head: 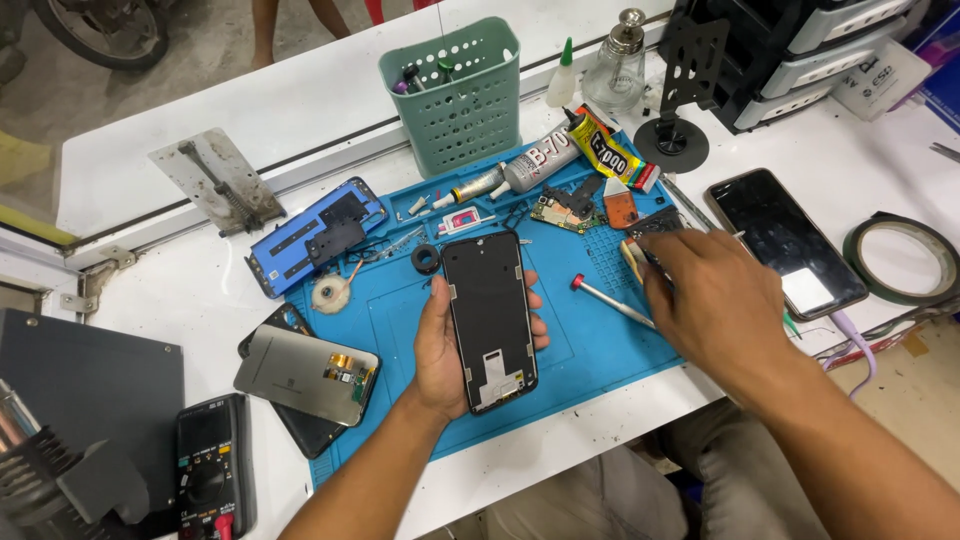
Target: Cleaning the internal frame of a mobile phone with a brush and applying adhesive to the edges for reassembly.
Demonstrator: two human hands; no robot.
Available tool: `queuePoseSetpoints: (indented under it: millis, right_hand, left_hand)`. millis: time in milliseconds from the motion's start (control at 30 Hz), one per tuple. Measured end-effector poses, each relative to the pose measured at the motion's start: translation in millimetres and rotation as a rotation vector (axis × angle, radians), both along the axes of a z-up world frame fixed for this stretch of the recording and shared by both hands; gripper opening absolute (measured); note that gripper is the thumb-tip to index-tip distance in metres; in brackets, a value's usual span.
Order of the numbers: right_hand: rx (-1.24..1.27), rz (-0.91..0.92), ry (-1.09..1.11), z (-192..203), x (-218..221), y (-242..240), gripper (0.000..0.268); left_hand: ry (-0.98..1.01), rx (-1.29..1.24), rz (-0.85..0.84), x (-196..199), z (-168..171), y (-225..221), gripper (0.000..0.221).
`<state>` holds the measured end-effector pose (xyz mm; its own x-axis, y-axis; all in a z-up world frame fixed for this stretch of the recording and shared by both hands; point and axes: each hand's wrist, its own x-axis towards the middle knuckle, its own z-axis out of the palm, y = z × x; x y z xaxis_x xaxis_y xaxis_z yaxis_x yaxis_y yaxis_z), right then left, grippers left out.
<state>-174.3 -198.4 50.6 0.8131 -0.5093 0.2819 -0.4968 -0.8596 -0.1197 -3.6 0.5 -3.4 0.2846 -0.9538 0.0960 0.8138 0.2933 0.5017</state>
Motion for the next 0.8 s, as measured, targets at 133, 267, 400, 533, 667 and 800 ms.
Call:
queuePoseSetpoints:
  millis: [133, 267, 400, 533, 667, 800]
  right_hand:
    - [-0.036, -0.042, 0.001, -9.7, 49.7, -52.7, 0.023]
    - [0.092, 0.019, -0.008, -10.0, 91.0, -87.9, 0.033]
    - [0.113, 0.053, 0.074, -11.1, 116.7, -96.3, 0.050]
    - [0.009, 0.055, 0.084, -31.0, 129.1, -110.2, 0.045]
    - [-0.005, 0.004, 0.101, -34.3, 134.5, -110.1, 0.040]
    - [-0.040, 0.013, -0.017, -35.0, 131.2, -111.2, 0.046]
  left_hand:
    - [-0.150, 0.092, 0.150, -6.6, -0.9, -4.9, 0.087]
    - [-0.147, 0.101, 0.147, -6.9, 0.0, -6.6, 0.088]
    - [-0.157, 0.105, 0.151, -6.5, 0.4, -6.0, 0.088]
    - [-0.174, 0.093, 0.163, -8.3, -2.8, -5.9, 0.089]
    - [-0.175, 0.149, 0.105, -9.0, -5.5, -2.4, 0.073]
    - [-0.270, 0.350, 0.082, -10.2, 1.0, -1.2, 0.066]
